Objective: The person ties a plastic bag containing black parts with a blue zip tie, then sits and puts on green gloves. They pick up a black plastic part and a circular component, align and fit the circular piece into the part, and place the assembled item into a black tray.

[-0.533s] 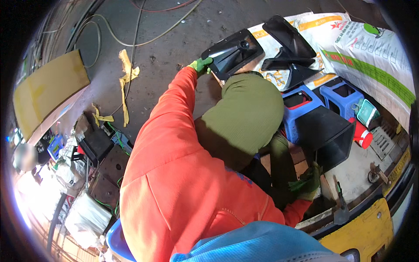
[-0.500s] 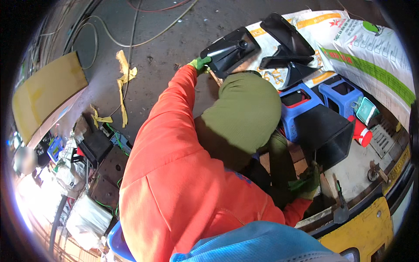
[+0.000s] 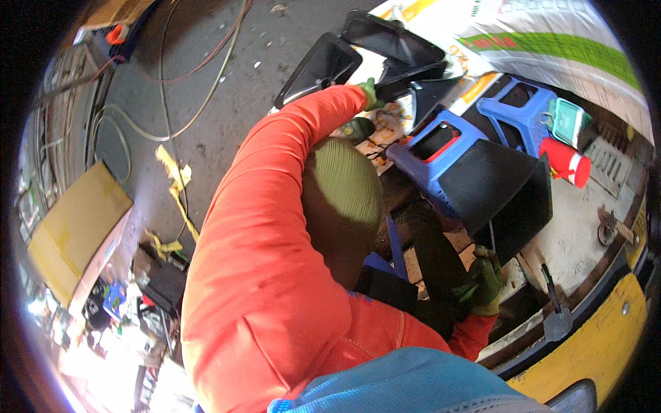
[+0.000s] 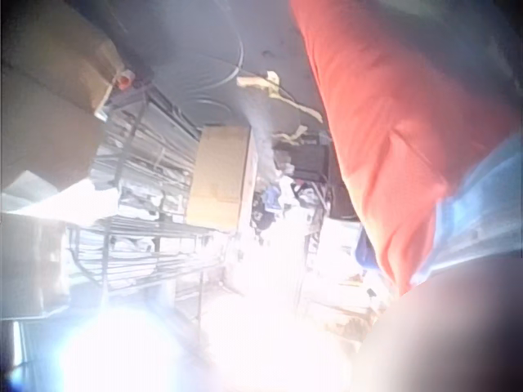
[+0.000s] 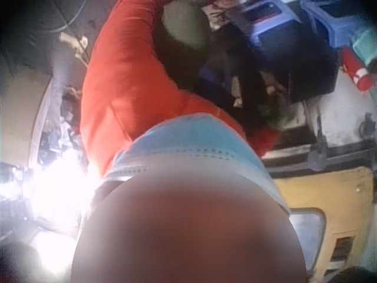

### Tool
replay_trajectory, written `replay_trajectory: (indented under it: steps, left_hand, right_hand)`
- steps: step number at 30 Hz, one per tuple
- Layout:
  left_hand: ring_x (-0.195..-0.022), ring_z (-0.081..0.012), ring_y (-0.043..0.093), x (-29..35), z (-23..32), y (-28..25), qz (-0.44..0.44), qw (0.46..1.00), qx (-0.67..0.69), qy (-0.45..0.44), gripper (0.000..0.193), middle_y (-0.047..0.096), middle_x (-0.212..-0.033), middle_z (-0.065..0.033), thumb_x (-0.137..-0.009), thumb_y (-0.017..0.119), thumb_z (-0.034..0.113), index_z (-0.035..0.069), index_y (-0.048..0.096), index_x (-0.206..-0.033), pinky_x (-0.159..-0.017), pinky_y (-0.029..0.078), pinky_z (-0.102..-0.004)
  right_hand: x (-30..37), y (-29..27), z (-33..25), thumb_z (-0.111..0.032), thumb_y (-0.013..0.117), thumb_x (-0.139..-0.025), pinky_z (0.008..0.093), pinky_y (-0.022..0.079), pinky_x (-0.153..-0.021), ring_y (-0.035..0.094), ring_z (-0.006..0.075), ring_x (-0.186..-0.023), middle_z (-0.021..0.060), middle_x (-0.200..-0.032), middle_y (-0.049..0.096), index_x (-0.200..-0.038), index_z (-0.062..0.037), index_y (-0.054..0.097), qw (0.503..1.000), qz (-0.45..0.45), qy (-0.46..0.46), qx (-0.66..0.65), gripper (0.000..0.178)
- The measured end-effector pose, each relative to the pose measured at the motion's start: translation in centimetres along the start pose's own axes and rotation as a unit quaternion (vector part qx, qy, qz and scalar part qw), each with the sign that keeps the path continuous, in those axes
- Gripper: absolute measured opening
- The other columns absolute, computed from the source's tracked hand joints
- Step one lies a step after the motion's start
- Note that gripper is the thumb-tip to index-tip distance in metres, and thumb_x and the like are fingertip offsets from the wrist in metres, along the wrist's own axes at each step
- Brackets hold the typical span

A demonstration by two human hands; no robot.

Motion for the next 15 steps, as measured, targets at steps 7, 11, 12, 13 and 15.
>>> replay_trajectory:
  steps: [7,11,12,13,15]
  left_hand:
    - [-0.083,-0.0281,0.065,2.8,4.4,-1.9,0.063,0.987,0.024,0.145,0.033,0.067,-0.086,-0.0169,-0.072,0.064,0.032,0.008,0.067,-0.096,-0.076,0.048,-0.0381]
    - [-0.075,-0.0239,0.065,10.5,7.6,-10.3,0.102,0.987,0.119,0.043,0.033,0.066,-0.083,-0.0173,-0.073,0.064,0.026,0.004,0.066,-0.098,-0.066,0.05,-0.0345]
    - [-0.074,-0.0231,0.065,13.8,7.9,-12.8,0.133,0.979,0.151,0.036,0.032,0.066,-0.084,-0.0176,-0.073,0.064,0.024,0.003,0.066,-0.098,-0.065,0.05,-0.0344]
    - [-0.071,-0.0245,0.065,17.7,9.2,-15.3,0.186,0.966,0.147,0.106,0.028,0.066,-0.082,-0.0172,-0.074,0.063,0.021,0.003,0.066,-0.095,-0.063,0.05,-0.0351]
    - [-0.066,-0.0276,0.063,27.1,11.9,-17.9,0.285,0.926,0.067,0.24,0.021,0.064,-0.077,-0.016,-0.075,0.062,0.02,0.005,0.066,-0.09,-0.06,0.049,-0.037]
  right_hand:
    - [1.7,0.6,1.6,-0.02,0.056,-0.089,0.0174,0.034,-0.051,0.044,0.0034,-0.06,-0.0038,-0.078,0.053,-0.114,-0.0021,0.056,0.916,0.025,0.234,-0.326,0.031]
    - [2.3,0.8,-1.3,-0.019,0.058,-0.088,0.0166,0.039,-0.055,0.051,0.0052,-0.066,-0.0014,-0.083,0.055,-0.116,-0.0028,0.054,0.877,0.028,0.207,-0.432,0.033]
    - [2.1,0.8,-2.2,-0.018,0.058,-0.087,0.0167,0.04,-0.056,0.053,0.0061,-0.067,-0.0005,-0.084,0.056,-0.118,-0.0029,0.053,0.882,0.036,0.181,-0.433,0.035]
    - [1.8,0.8,-3.3,-0.018,0.059,-0.087,0.0168,0.041,-0.056,0.055,0.0071,-0.068,0.0005,-0.086,0.057,-0.12,-0.003,0.052,0.887,0.044,0.152,-0.434,0.037]
    - [1.0,1.8,-5.5,-0.029,0.055,-0.088,0.0198,0.043,-0.055,0.056,0.0092,-0.064,0.0036,-0.093,0.058,-0.123,-0.0055,0.048,0.881,0.028,0.139,-0.451,0.043]
Point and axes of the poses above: each hand's wrist, its own x-axis away from the middle knuckle, its own y-axis out of the palm, z = x × y, the point moved 7 cm from there along -x, towards the middle knuckle
